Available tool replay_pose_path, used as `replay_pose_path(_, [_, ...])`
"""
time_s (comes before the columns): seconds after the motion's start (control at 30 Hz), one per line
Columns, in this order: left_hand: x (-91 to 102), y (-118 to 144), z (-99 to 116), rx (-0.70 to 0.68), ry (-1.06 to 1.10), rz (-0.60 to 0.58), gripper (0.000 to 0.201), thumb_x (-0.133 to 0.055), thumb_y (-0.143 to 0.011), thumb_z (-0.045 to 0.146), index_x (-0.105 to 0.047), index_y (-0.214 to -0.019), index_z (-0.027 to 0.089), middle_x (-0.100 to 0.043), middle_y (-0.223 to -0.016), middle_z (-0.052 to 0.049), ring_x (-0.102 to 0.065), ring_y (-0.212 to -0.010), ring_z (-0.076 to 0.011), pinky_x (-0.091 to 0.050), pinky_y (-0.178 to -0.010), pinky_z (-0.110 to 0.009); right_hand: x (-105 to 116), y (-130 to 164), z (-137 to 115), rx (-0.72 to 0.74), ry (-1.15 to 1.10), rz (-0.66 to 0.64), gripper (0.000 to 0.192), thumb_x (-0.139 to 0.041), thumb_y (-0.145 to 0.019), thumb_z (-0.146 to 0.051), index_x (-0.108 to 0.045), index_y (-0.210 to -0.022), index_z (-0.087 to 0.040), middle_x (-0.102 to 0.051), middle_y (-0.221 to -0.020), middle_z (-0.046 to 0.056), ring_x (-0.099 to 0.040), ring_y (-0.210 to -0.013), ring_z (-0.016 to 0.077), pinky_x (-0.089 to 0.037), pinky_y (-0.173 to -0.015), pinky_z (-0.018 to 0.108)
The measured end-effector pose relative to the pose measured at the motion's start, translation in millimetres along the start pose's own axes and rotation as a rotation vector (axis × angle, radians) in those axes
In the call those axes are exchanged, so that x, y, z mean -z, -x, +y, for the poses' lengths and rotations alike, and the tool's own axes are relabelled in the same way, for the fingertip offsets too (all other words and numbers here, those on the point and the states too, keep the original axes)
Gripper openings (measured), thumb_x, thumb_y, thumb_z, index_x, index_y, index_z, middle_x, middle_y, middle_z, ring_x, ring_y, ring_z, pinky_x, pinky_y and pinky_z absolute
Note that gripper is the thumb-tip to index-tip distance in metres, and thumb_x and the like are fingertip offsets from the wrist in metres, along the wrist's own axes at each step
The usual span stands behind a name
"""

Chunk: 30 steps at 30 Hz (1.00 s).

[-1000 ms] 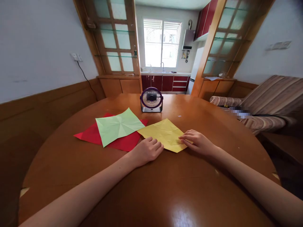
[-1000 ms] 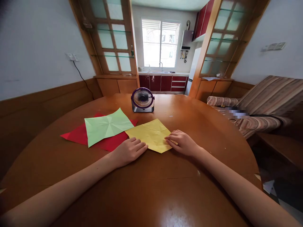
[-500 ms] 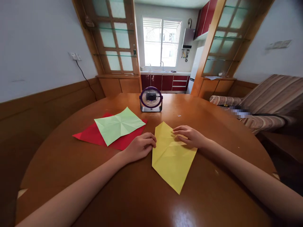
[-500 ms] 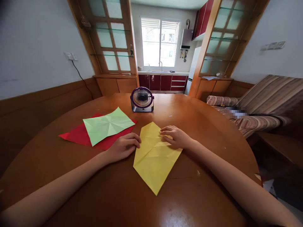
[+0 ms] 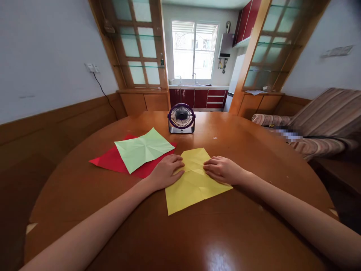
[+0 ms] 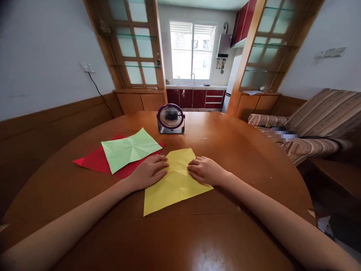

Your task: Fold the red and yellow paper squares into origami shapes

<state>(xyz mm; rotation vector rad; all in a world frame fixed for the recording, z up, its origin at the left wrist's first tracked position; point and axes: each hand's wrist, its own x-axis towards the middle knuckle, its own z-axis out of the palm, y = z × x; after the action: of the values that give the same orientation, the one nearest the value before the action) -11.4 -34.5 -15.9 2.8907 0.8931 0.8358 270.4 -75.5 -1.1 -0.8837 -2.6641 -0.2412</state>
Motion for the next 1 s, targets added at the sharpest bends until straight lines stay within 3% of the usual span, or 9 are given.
replay_pose_path(0.2, [0.4,0.5,0.1,-0.019,0.053,-0.09,0.028,-0.053,-0.092,0.033,-0.065,-0.113,0.017,-0.064,-0.116,-0.009,-0.062,-0.106,-0.0199,-0.051,-0.091,-0.034,6.8,-3.4,-4.0,-0.011,-0.061,-0.015,0.032,-0.042,-0.098,-0.03,-0.071,-0.097,-0.017,-0.07,-0.087,0.009,-0.062,-0.08,0.0188,-0.049,-0.075,0.034])
replay_pose_path(0.33, [-2.7,1.6,-1.3,-0.051,0.074,-0.044,0.024,-0.047,-0.096,0.029,-0.067,-0.105,0.018,-0.066,-0.11,-0.007,-0.064,-0.101,-0.0169,-0.053,-0.086,-0.029,8.7,-6.7,-1.0,-0.023,-0.098,-0.036,0.032,-0.043,-0.098,-0.03,-0.072,-0.098,-0.017,-0.07,-0.085,0.009,-0.062,-0.077,0.0187,-0.048,-0.071,0.033])
replay_pose_path(0.5, [-2.7,1.3,1.3,-0.017,0.144,0.013,0.027,-0.041,-0.098,0.028,-0.066,-0.101,0.017,-0.069,-0.095,-0.006,-0.066,-0.089,-0.0159,-0.053,-0.079,-0.028,1.6,-12.8,10.0,-0.021,-0.14,0.011,0.029,-0.045,-0.097,-0.032,-0.07,-0.103,-0.019,-0.069,-0.101,0.01,-0.063,-0.09,0.0194,-0.049,-0.082,0.036])
replay_pose_path(0.63, [-0.4,0.0,6.4,0.059,0.252,0.088,0.025,-0.043,-0.097,0.03,-0.064,-0.096,0.017,-0.068,-0.092,-0.005,-0.064,-0.082,-0.0144,-0.052,-0.073,-0.027,-8.7,-18.7,24.8,-0.108,-0.141,0.065,0.027,-0.049,-0.095,-0.032,-0.066,-0.113,-0.02,-0.065,-0.114,0.012,-0.061,-0.104,0.023,-0.048,-0.091,0.043])
replay_pose_path(0.77, [1.1,-1.3,9.4,0.201,0.277,0.173,0.021,-0.045,-0.095,0.029,-0.062,-0.092,0.017,-0.068,-0.089,-0.004,-0.064,-0.077,-0.0145,-0.052,-0.067,-0.026,-13.4,-22.7,36.9,-0.199,-0.19,0.003,0.046,-0.062,-0.086,-0.039,-0.057,-0.127,-0.018,-0.058,-0.127,0.015,-0.055,-0.117,0.0283,-0.044,-0.1,0.049])
replay_pose_path(0.87, [3.2,-2.3,8.2,0.253,0.155,0.282,0.018,-0.047,-0.091,0.023,-0.059,-0.103,0.018,-0.067,-0.101,-0.006,-0.064,-0.092,-0.0191,-0.053,-0.081,-0.035,-12.0,-25.3,42.8,-0.21,-0.234,-0.049,0.061,-0.068,-0.081,-0.045,-0.052,-0.133,-0.019,-0.052,-0.133,0.015,-0.051,-0.123,0.0299,-0.043,-0.103,0.047])
replay_pose_path(1.0, [5.5,-2.7,4.5,0.206,-0.053,0.316,0.048,-0.05,-0.084,0.012,-0.045,-0.131,0.02,-0.053,-0.131,-0.012,-0.05,-0.123,-0.027,-0.044,-0.1,-0.048,-7.6,-30.6,49.0,-0.232,-0.213,-0.12,0.067,-0.071,-0.077,-0.05,-0.052,-0.134,-0.022,-0.058,-0.122,0.013,-0.058,-0.111,0.0284,-0.049,-0.095,0.044])
